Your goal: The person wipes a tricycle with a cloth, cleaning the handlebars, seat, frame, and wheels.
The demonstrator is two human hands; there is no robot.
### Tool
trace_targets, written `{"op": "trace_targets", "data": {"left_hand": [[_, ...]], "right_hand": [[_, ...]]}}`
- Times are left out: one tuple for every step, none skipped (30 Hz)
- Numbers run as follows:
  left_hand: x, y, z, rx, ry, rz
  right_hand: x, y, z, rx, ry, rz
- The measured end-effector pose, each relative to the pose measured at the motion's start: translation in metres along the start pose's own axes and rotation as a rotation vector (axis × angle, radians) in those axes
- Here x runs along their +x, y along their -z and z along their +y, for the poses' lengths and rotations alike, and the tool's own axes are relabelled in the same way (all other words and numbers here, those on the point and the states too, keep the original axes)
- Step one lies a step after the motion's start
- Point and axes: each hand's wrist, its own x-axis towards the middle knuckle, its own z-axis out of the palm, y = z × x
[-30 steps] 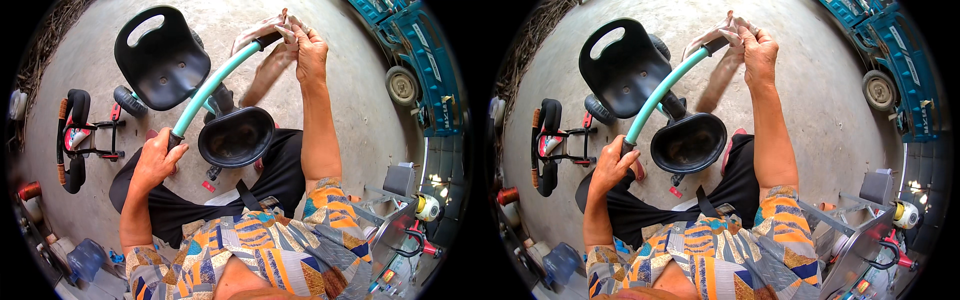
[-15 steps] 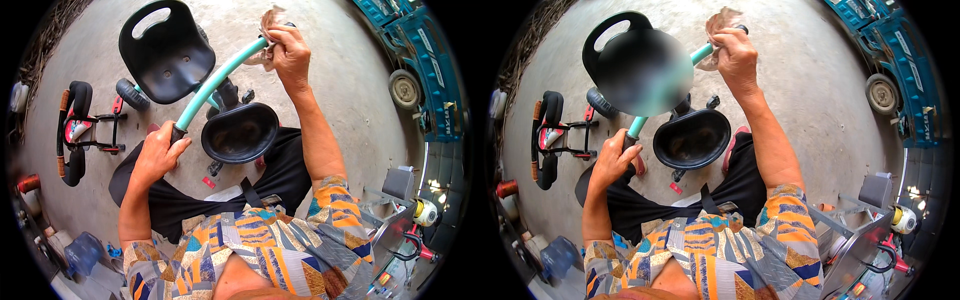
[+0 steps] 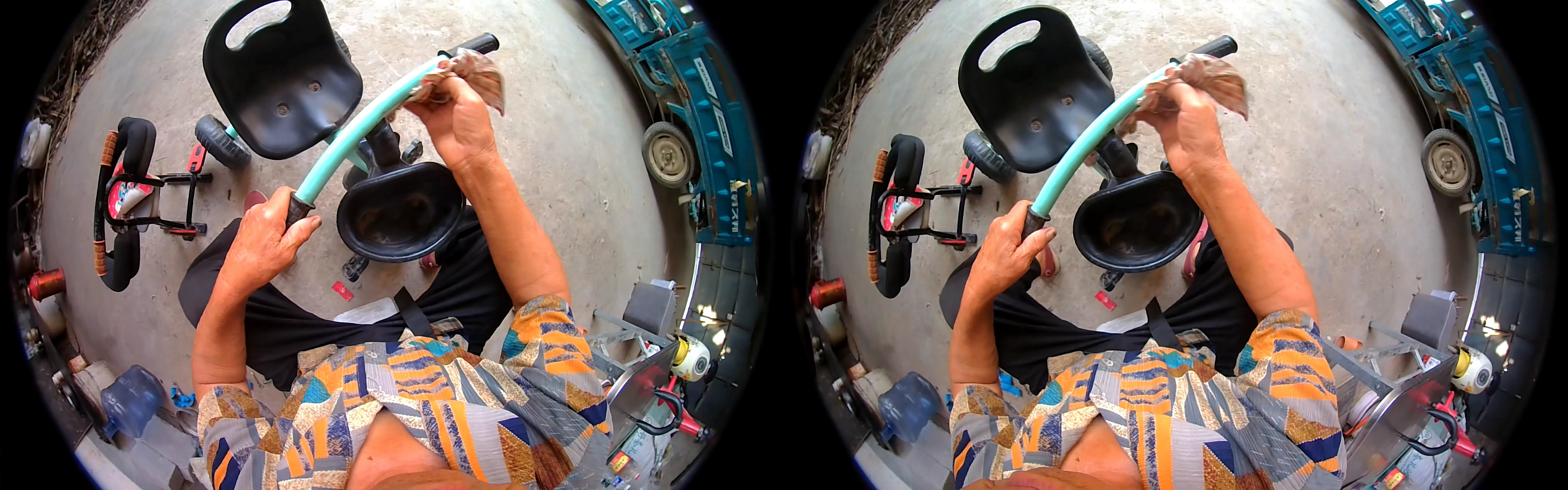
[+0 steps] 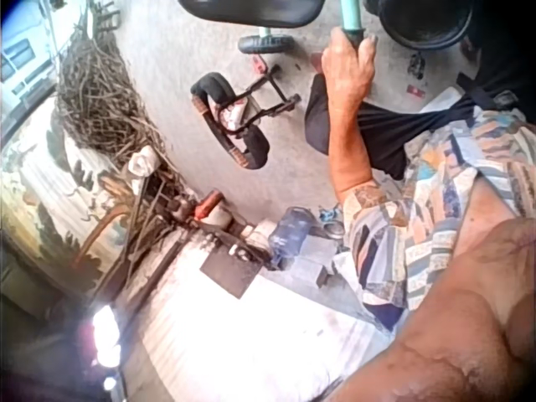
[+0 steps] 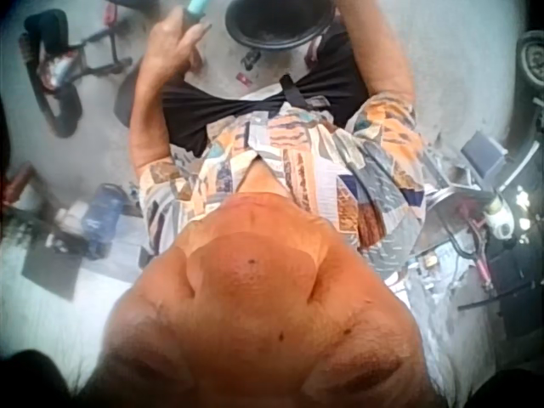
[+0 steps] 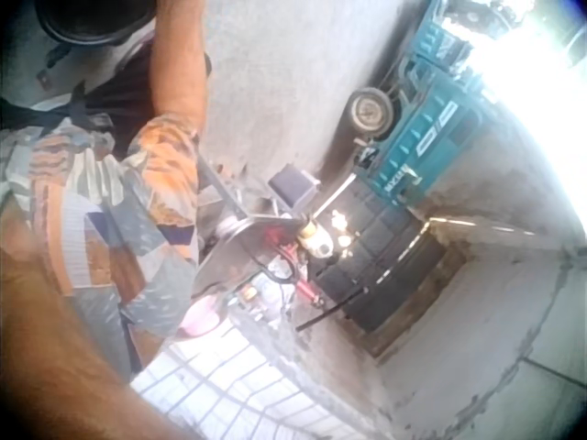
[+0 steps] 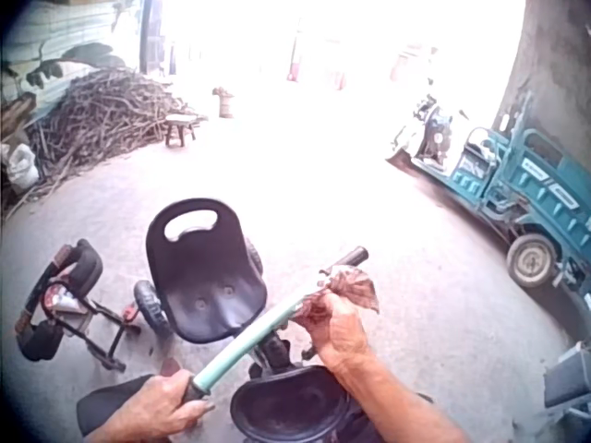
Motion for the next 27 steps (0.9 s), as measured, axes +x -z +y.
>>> {"op": "trace_targets", "data": {"left_hand": [[0.000, 0.000, -0.002, -0.014, 0.004, 0.001], [-0.001, -0.001, -0.003, -0.027, 0.009, 0.002], [0.000, -0.001, -0.003, -0.034, 0.014, 0.010], [0.000, -0.001, -0.004, -0.042, 0.019, 0.018], [0.001, -0.001, -0.003, -0.050, 0.025, 0.026], [0.000, 0.000, -0.002, -0.051, 0.048, 0.012], [0.000, 0.003, 0.001, -0.052, 0.072, -0.001], [0.000, 0.004, 0.003, -0.054, 0.096, -0.013], [0.000, 0.003, 0.002, -0.039, 0.068, 0.000], [0.000, 0.001, 0.001, -0.024, 0.041, 0.013], [0.000, 0.000, 0.000, -0.009, 0.014, 0.027], [0.000, -0.001, 0.000, -0.016, 0.016, 0.026], [0.000, -0.002, 0.000, -0.024, 0.018, 0.025], [-0.001, -0.002, 0.000, -0.032, 0.019, 0.024], [-0.001, -0.004, -0.002, -0.063, 0.014, 0.023], [-0.001, -0.007, -0.006, -0.095, 0.008, 0.023], [-0.002, -0.008, -0.008, -0.126, 0.003, 0.023], [-0.001, -0.009, -0.010, -0.089, -0.032, 0.028], [-0.001, -0.009, -0.011, -0.051, -0.067, 0.032], [0.000, -0.008, -0.012, -0.014, -0.102, 0.037], [-0.001, -0.007, -0.012, -0.021, -0.069, 0.026], [0.000, -0.007, -0.013, -0.030, -0.036, 0.012], [0.000, -0.008, -0.013, -0.038, -0.005, -0.001], [-0.001, -0.013, -0.015, -0.176, -0.065, 0.063], [0.000, -0.023, -0.019, -0.312, -0.129, 0.126], [0.001, -0.028, -0.021, -0.447, -0.193, 0.188], [0.008, -0.023, -0.022, -0.230, -0.545, 0.271]], "right_hand": [[0.001, 0.002, 0.000, -0.109, -0.046, -0.175], [-0.001, 0.000, 0.001, -0.261, -0.105, -0.222], [-0.005, -0.002, 0.003, -0.407, -0.159, -0.267], [-0.016, -0.009, 0.006, -0.511, -0.118, -0.326], [-0.018, -0.008, 0.008, -0.550, -0.056, -0.411], [-0.018, -0.009, 0.005, -0.633, -0.033, -0.437], [-0.017, -0.010, 0.000, -0.717, -0.010, -0.462], [-0.016, -0.009, -0.005, -0.669, -0.006, -0.428], [-0.014, -0.008, -0.012, -0.623, -0.001, -0.398], [-0.011, -0.006, -0.018, -0.578, 0.003, -0.369], [-0.007, -0.003, -0.022, -0.614, 0.171, -0.305], [-0.005, -0.005, -0.027, -0.583, 0.300, -0.226], [-0.003, -0.008, -0.031, -0.549, 0.427, -0.145], [0.005, -0.003, -0.031, -0.802, 0.601, -0.131], [0.011, -0.004, -0.033, -1.056, 0.776, -0.108], [0.013, -0.006, -0.035, -1.310, 0.951, -0.082], [0.008, -0.010, -0.031, -1.629, 1.105, -0.043], [0.007, -0.016, -0.022, -1.585, 1.165, -0.127], [0.005, -0.022, -0.013, -1.539, 1.223, -0.211], [-0.001, -0.028, -0.010, -1.487, 1.188, -0.340], [-0.004, -0.032, 0.001, -1.450, 1.187, -0.412], [-0.012, -0.038, 0.011, -1.435, 1.150, -0.477], [-0.024, -0.043, 0.021, -1.419, 1.113, -0.542], [-0.035, -0.050, 0.029, -1.407, 1.119, -0.599], [-0.046, -0.056, 0.038, -1.396, 1.126, -0.652], [-0.057, -0.060, 0.047, -1.343, 1.090, -0.702], [-0.062, -0.060, 0.054, -1.328, 1.122, -0.762]]}}
